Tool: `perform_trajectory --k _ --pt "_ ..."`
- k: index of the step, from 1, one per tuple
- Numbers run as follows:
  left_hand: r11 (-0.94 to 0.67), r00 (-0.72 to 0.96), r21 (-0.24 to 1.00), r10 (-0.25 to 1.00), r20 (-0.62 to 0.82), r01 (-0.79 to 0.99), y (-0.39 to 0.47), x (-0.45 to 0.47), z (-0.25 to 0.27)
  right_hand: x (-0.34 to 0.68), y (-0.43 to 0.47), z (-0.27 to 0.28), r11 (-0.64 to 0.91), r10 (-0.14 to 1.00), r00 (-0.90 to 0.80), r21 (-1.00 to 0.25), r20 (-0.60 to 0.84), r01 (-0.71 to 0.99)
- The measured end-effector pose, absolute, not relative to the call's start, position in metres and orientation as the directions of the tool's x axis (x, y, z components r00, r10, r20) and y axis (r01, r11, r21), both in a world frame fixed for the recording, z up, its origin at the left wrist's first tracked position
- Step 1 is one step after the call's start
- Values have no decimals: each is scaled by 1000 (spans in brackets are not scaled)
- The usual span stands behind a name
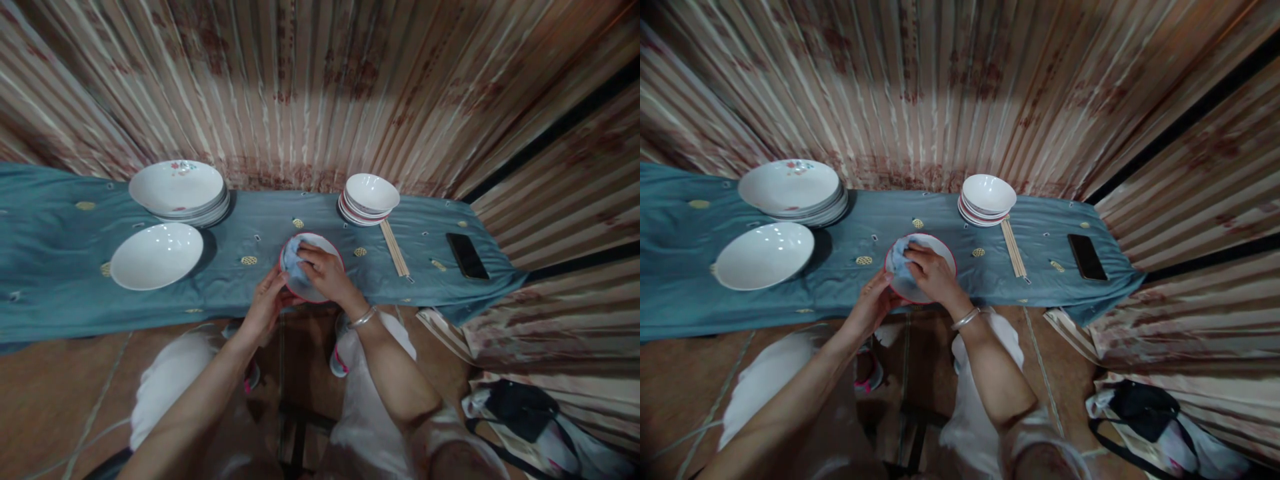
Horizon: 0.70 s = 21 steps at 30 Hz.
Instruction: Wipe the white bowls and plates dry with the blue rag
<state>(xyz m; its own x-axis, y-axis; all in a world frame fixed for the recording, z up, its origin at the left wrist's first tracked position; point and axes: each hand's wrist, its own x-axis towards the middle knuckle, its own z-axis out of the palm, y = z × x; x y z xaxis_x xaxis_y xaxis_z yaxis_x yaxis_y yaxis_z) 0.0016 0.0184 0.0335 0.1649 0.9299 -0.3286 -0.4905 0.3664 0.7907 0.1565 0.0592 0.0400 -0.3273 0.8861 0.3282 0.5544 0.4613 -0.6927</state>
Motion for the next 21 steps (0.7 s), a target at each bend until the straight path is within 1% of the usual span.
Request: perform_trajectory --k 2,6,11,13,16,18,21 --pt "360 162 796 933 -323 -487 19 0 34 155 57 42 449 880 -380 -760 285 471" --pt "352 155 800 935 -318 -486 20 -3 33 155 54 46 367 868 -458 -870 192 331" --pt "345 130 801 937 -324 -489 21 -5 31 163 53 55 279 799 -596 -929 83 244" --pt "334 116 805 940 -320 -490 22 -6 32 167 53 56 274 764 -643 -927 50 254" --pt "314 106 814 947 -302 -489 23 -8 35 173 52 56 300 745 -667 -898 9 323" --pt "304 92 816 950 -299 -491 24 -9 36 177 50 56 334 754 -656 -858 -4 390" --pt "285 52 820 952 -300 -497 25 -9 37 182 47 57 402 786 -618 -762 3 508"
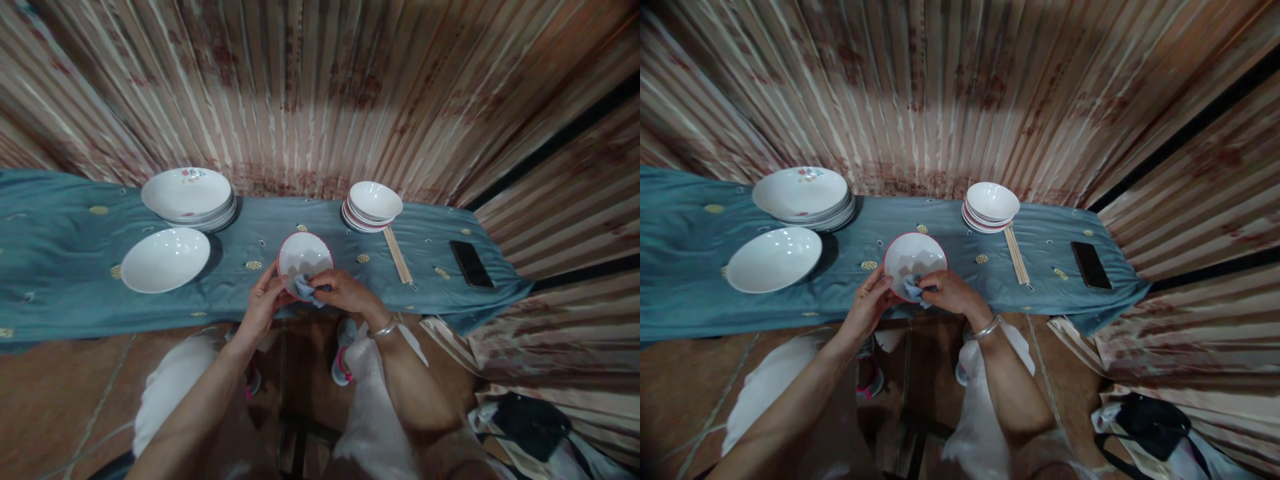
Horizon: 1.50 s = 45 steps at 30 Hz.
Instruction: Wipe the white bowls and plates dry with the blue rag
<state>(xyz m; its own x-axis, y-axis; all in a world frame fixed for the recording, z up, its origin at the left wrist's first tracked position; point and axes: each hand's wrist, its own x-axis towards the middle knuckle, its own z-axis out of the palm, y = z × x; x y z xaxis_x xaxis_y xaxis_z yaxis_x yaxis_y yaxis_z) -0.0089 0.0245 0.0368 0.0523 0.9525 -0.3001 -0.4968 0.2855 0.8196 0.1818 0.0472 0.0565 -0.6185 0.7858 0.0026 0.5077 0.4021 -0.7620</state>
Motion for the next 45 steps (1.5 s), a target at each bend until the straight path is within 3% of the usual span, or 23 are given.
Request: perform_trajectory --k 4,9,19,27,33,45 --pt "248 6 835 959 -282 -491 26 -8 36 181 44 53 469 833 -550 -596 54 652" --pt "240 -27 830 956 -293 -503 27 -8 35 175 45 46 430 900 -415 -421 133 798" --pt "281 43 812 952 -302 -512 26 -8 38 172 56 39 395 890 -271 -320 368 861" --pt "319 109 794 945 -309 -518 23 -5 34 165 69 36 350 885 -148 -424 441 835" --pt "332 131 791 942 -310 -515 21 -3 32 161 73 29 372 893 -105 -585 438 721" --pt "369 170 772 929 -330 -517 19 -2 34 153 67 34 370 902 -354 -868 249 332"
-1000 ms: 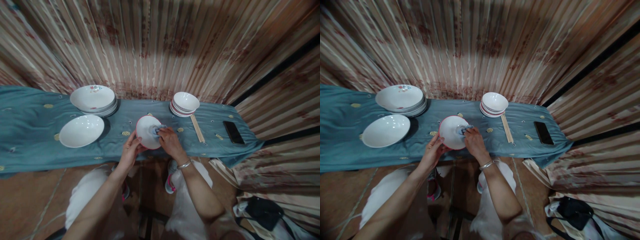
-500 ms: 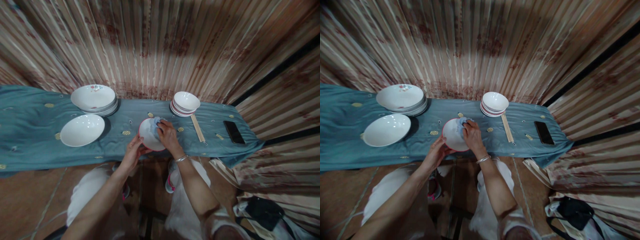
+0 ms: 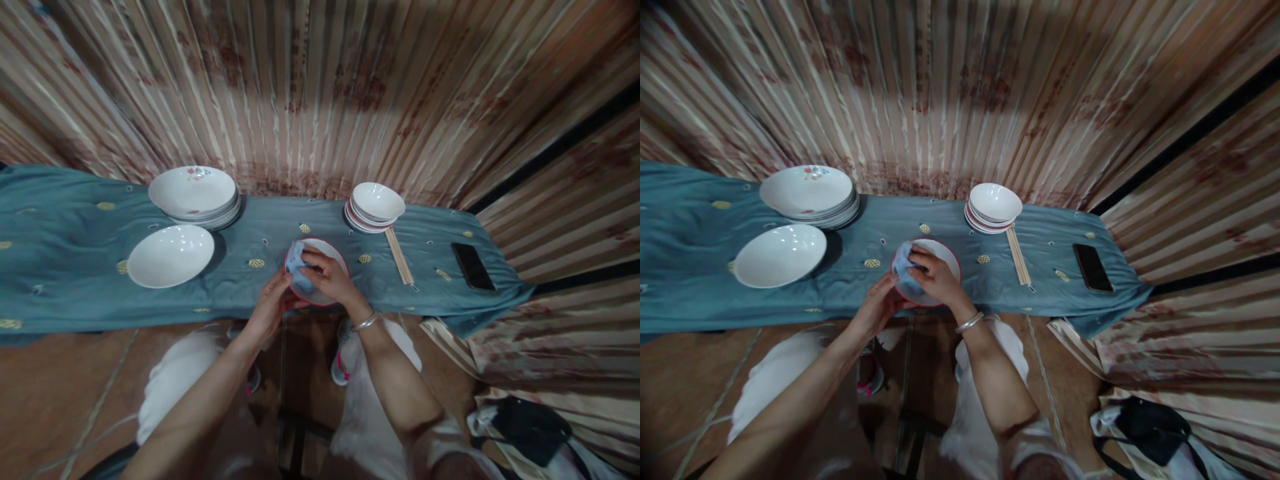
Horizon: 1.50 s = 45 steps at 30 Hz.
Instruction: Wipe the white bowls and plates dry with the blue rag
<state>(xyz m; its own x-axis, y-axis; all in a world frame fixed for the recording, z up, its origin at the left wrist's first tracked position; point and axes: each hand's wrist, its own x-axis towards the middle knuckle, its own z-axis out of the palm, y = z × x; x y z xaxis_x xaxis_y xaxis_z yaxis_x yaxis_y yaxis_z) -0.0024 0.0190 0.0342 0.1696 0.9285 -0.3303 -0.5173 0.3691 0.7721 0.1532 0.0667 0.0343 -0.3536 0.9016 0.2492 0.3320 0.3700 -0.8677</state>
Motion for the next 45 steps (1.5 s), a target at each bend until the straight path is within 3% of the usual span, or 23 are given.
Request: perform_trajectory --k 10,16,24,31,35,39,45 --pt "350 162 780 936 -312 -519 21 -6 30 160 57 50 149 813 -578 -985 71 88" --pt "343 150 786 938 -311 -515 20 -5 30 168 52 60 107 783 -621 -977 -31 184" --pt "325 107 823 944 -312 -467 21 -6 34 180 46 60 228 789 -602 -855 -118 466" --pt "316 82 836 946 -313 -449 22 -3 32 181 43 57 357 899 -437 -516 -39 779" --pt "321 74 833 943 -324 -450 22 -2 32 178 45 52 397 911 -410 -347 40 850" --pt "335 84 827 939 -334 -452 21 -1 33 177 50 43 446 895 -423 -336 141 830" --pt "357 112 806 931 -346 -472 19 0 36 175 56 31 461 887 -385 -449 255 765"
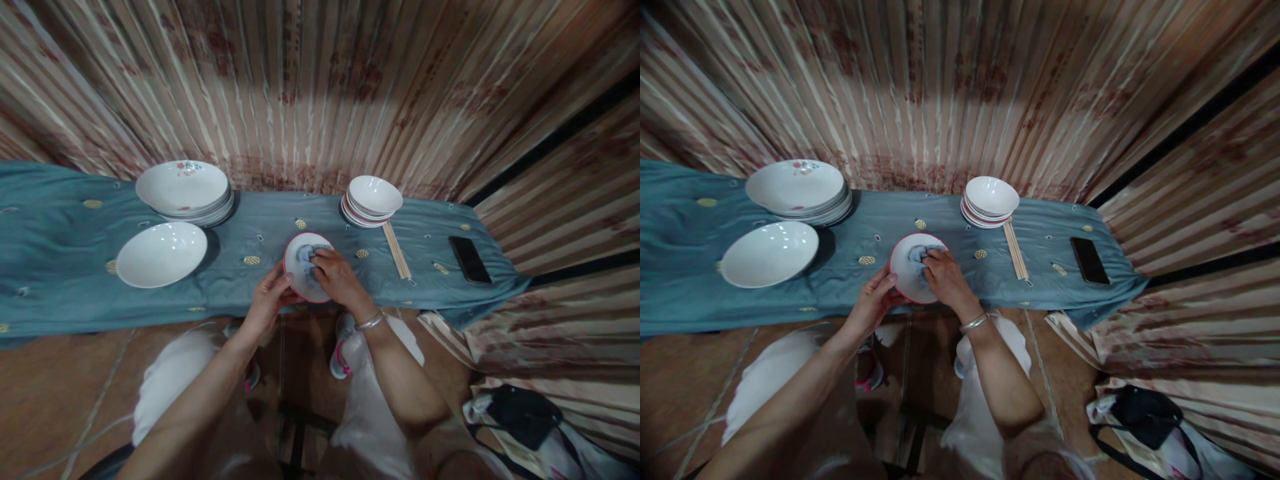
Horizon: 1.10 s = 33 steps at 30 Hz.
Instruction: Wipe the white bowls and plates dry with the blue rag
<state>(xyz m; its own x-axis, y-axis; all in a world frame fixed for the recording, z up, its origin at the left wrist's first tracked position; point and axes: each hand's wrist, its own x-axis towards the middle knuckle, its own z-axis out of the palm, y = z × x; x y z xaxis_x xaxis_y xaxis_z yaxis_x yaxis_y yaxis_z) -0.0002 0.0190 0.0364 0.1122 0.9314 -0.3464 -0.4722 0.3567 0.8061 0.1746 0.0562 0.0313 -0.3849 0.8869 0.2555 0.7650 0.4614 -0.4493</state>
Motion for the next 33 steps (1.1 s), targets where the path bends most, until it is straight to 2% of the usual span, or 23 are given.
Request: perform_trajectory --k 4,10,17,24,29,33 --pt "355 124 802 933 -339 -481 19 -1 37 170 55 31 452 890 -388 -569 239 687" --pt "342 119 799 937 -328 -495 19 -4 36 162 49 39 429 857 -481 -770 183 472" --pt "332 119 811 942 -315 -482 21 -7 34 168 49 50 330 784 -615 -896 85 296" --pt "313 99 828 948 -302 -465 22 -8 33 178 47 58 293 731 -683 -906 6 305" --pt "286 66 843 955 -289 -455 24 -9 32 186 46 55 293 767 -641 -870 -34 397" --pt "261 21 854 959 -282 -449 25 -10 33 191 46 52 360 795 -607 -804 -2 474"
